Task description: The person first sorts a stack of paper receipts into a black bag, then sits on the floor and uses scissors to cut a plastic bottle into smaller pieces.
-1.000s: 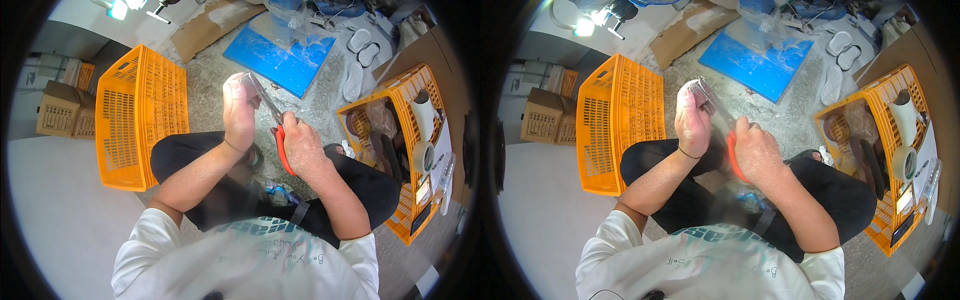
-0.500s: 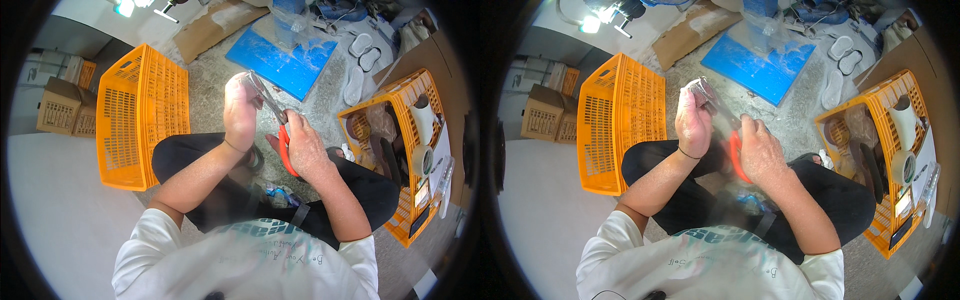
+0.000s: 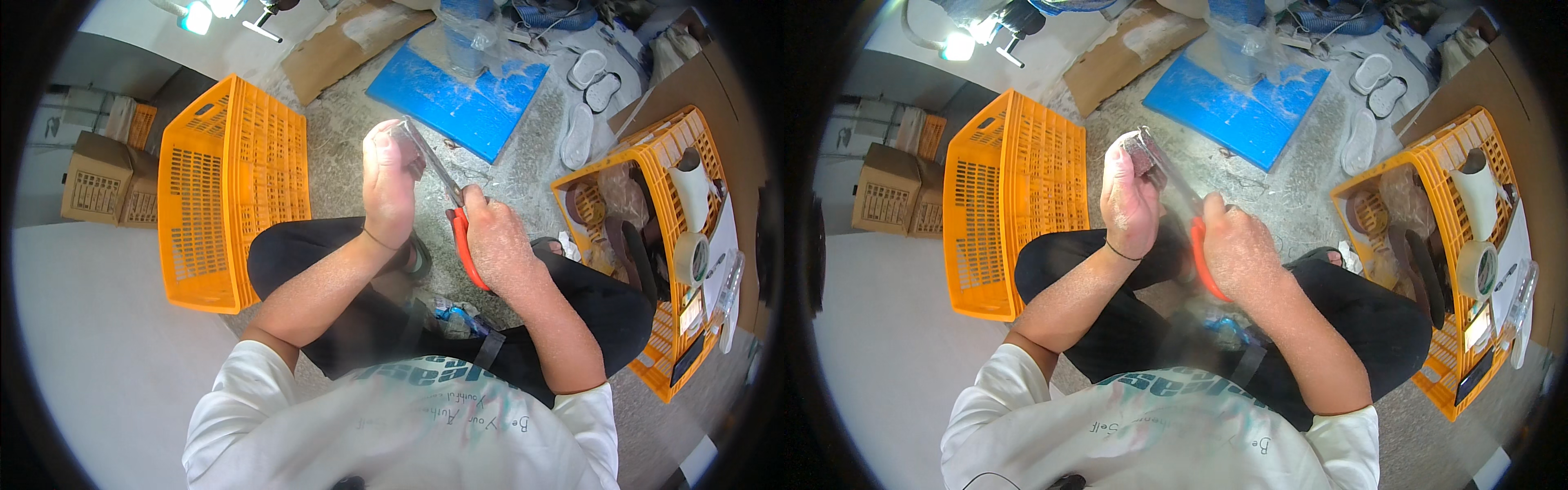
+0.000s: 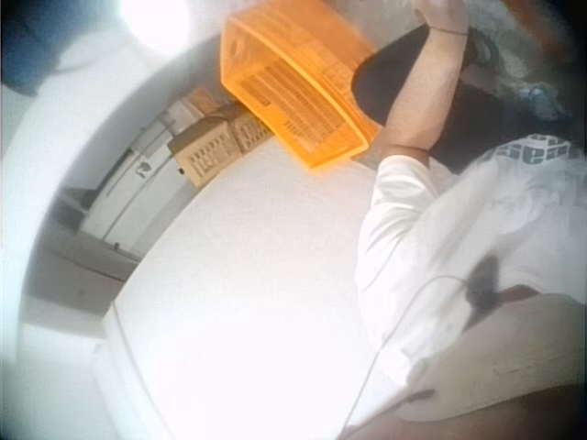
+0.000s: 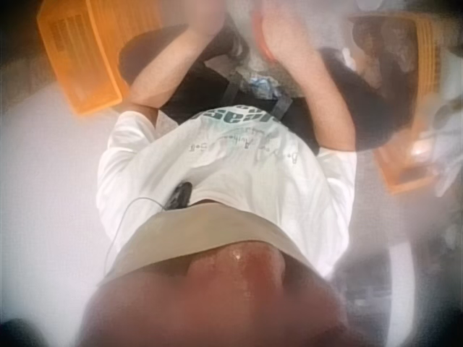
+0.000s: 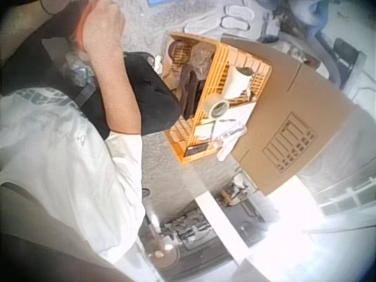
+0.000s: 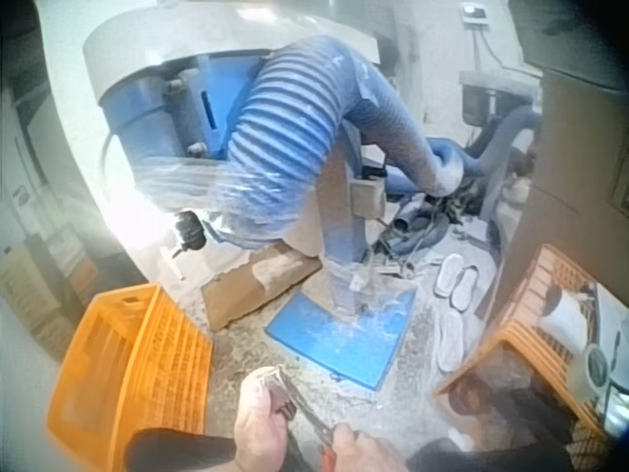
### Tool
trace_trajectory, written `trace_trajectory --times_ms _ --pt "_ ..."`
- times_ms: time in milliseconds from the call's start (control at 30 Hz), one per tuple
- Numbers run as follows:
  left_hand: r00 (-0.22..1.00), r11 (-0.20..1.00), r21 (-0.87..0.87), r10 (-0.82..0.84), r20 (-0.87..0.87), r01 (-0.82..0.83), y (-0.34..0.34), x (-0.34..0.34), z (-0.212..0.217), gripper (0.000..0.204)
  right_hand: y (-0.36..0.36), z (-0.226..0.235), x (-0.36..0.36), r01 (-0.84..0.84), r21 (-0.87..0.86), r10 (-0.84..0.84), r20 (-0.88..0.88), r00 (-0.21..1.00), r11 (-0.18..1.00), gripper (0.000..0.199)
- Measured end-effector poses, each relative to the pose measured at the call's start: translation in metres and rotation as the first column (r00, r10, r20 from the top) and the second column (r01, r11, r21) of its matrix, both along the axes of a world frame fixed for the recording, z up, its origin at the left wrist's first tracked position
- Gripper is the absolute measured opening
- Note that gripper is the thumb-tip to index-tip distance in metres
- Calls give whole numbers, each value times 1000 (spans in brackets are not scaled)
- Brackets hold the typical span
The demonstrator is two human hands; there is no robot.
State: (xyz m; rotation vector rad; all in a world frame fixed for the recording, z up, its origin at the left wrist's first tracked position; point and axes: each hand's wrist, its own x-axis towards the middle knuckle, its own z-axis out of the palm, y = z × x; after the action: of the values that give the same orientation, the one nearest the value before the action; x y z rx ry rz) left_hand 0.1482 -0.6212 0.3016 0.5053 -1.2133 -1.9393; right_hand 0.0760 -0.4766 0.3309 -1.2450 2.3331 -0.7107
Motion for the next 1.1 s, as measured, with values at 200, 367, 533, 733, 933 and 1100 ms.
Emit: trace_trajectory --times_ms 200,367,533,733,933,1100 --pt "1000 999 -42 -28 -13 27 -4 1 1 36 4 -3 -3 0 -59 7 115 993 998 30" --pt "998 998 -13 -59 -13 59 -8 1 7 38 5 -6 -3 58 -159 -59 -2 998 986 47" --pt "1000 1000 -20 -15 4 15 -7 1 12 35 7 -7 -2 26 -127 -25 9 1000 992 47" --pt "999 999 18 -44 -16 44 -13 5 11 37 7 -6 -2 20 -126 -25 -40 999 992 42" --pt "995 996 69 -46 -84 51 -11 6 8 41 10 -2 0 23 -86 -25 -26 999 996 37" --pt "1000 988 -152 -1 -22 -2 -7 6 10 39 8 2 1 4 -19 -5 -56 998 1000 34"
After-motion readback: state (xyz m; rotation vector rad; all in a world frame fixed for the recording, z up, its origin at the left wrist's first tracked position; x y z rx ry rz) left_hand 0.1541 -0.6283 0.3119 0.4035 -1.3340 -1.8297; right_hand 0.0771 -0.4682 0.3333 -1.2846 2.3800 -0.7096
